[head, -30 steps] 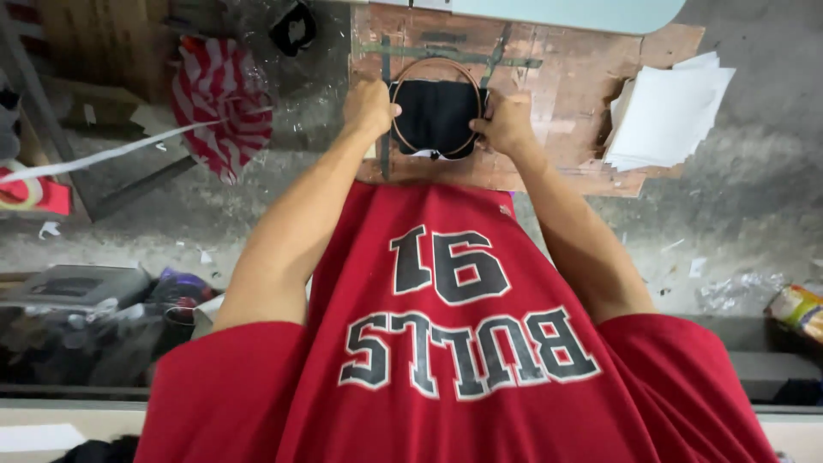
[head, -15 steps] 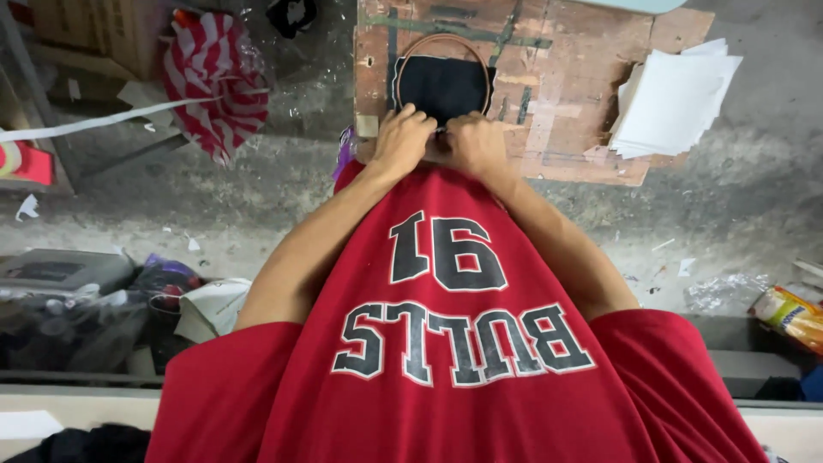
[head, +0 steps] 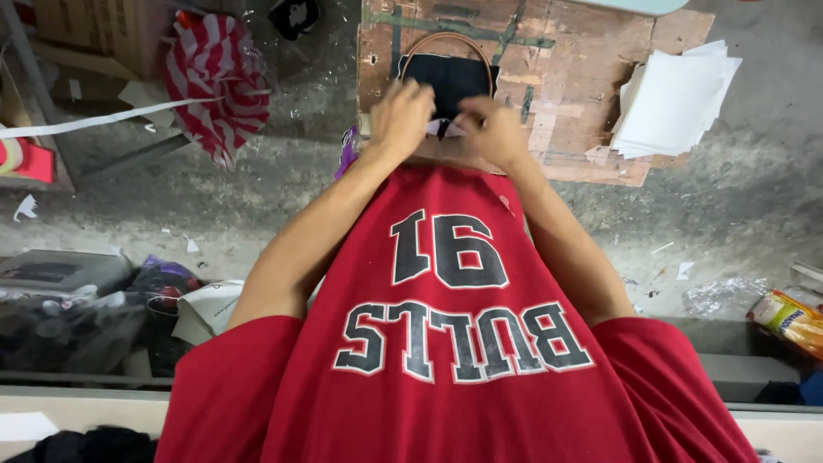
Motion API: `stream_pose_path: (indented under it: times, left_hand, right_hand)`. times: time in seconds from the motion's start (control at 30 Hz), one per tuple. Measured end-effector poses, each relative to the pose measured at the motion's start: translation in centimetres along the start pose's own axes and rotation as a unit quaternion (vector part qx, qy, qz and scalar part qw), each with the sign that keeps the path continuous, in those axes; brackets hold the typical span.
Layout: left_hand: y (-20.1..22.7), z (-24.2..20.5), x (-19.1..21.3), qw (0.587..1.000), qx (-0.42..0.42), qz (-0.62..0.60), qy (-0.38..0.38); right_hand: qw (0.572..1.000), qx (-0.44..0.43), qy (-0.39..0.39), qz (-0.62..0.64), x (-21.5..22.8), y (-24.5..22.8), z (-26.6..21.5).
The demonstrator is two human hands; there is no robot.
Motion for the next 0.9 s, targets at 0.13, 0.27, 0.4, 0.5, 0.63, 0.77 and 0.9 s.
stream_pose_path:
  times: [0.13, 0.27, 0.4, 0.5, 0.63, 0.77, 0.9]
  left_hand:
    - [-3.1, 1.9, 0.4, 0.986, 0.074, 0.077, 0.129]
    - [-4.0, 2.5, -0.3, 0.982, 0.065, 0.116, 0.137]
    - [-2.7, 3.2, -1.3, 0.984, -0.046, 0.141, 0.096]
    - [-2.0, 2.6, 0.6, 0.986, -0.062, 0.117, 0.104]
    - [-6.4, 2.5, 0.4, 0.980, 0.156, -0.098, 0.074]
    - [-5.1, 3.4, 0.9, 0.993, 0.090, 0.020, 0.069]
    - [-3.5, 3.8, 2.3, 0.995, 0.039, 0.076, 0.048]
  right_hand:
    - [0.985, -0.020, 0.160, 0.064, 5.7, 0.2, 0.3]
    - [0.981, 0.072, 0.178, -0.032, 5.0, -3.6, 2.3]
    - [0.989, -0.003, 0.005, -0.147, 1.0, -7.3, 5.5]
    - [0.978, -0.027, -0.071, -0.194, -1.7, -7.4, 6.8]
    - [0.963, -0.058, -0.115, -0.238, -2.8, -7.2, 7.2]
    - [0.958, -0.086, -0.139, -0.237, -2.7, -7.5, 7.2]
    - [0.953, -0.095, -0.148, -0.247, -2.7, -7.2, 7.3]
Point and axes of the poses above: each hand's wrist, its own z-axis towards the middle knuckle, its own x-axis out of the back of the hand, y = z × x, the point moved 10 cm from there along z, towards the middle knuckle, and after that the axes turned 9 degrees about z, right-handed, at the moved point
